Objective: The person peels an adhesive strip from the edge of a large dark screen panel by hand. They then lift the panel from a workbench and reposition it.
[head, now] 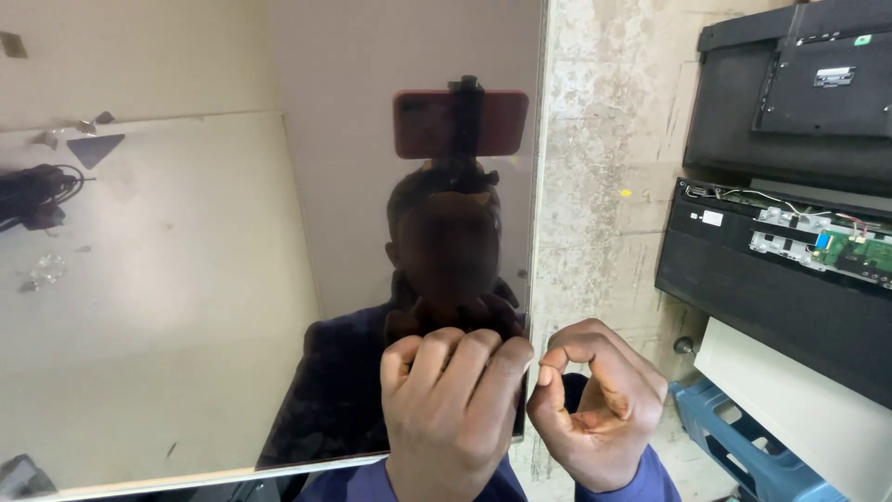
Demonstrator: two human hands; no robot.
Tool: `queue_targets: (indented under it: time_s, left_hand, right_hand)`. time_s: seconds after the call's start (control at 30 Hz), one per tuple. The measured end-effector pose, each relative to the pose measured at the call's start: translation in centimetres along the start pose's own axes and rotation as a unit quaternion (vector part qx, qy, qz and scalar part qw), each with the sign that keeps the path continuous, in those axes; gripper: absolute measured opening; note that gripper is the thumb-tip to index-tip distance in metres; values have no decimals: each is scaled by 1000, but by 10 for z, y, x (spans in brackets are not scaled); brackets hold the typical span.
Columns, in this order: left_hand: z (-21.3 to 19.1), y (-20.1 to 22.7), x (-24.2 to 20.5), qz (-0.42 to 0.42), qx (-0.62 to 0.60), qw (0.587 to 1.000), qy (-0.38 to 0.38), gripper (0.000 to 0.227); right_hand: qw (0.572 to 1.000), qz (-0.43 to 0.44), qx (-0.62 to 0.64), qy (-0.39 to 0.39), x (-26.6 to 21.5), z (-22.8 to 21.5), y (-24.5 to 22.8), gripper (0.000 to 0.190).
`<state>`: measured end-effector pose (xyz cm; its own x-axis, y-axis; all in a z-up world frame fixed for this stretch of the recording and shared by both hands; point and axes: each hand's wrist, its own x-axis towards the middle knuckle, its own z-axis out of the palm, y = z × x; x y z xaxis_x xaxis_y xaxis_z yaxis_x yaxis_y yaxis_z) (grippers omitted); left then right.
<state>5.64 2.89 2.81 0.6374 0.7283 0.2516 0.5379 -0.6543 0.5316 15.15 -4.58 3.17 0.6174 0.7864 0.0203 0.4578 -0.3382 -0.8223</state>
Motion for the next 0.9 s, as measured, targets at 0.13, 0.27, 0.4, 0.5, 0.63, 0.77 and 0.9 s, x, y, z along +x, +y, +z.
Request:
queue_targets:
  time_s: [0.13, 0.27, 0.4, 0.5, 0.63, 0.77, 0.9]
  left_hand:
    - [-2, -3, -7, -37, -72, 997, -11, 22]
    - [-2, -3, -8, -69, -112, 991, -6, 22]
    - [-4, -4, -8, -85, -131, 988, 3, 10]
    - [-5, -6, -8, -84, -141, 986, 12, 11]
    - [-8, -9, -8, -86, -157, 984, 15, 13]
    - [-11, -14, -9, -79, -173, 982, 13, 11]
    - [-12, -17, -8, -77, -184, 980, 13, 15]
  right_hand:
    - [997, 8, 78, -16, -9, -3, 19, 14]
    - [999, 7, 39, -38, -6, -1, 16, 32]
    - [998, 3, -65, -6, -6, -2, 6, 12]
    - [992, -43, -115, -10, 1, -4, -9, 4]
    - [984, -83, -157, -20, 2, -3, -17, 6]
    - [967, -79, -239, -41, 5, 0, -30, 4]
    - [944, -98, -312, -52, 8, 4, -37, 15]
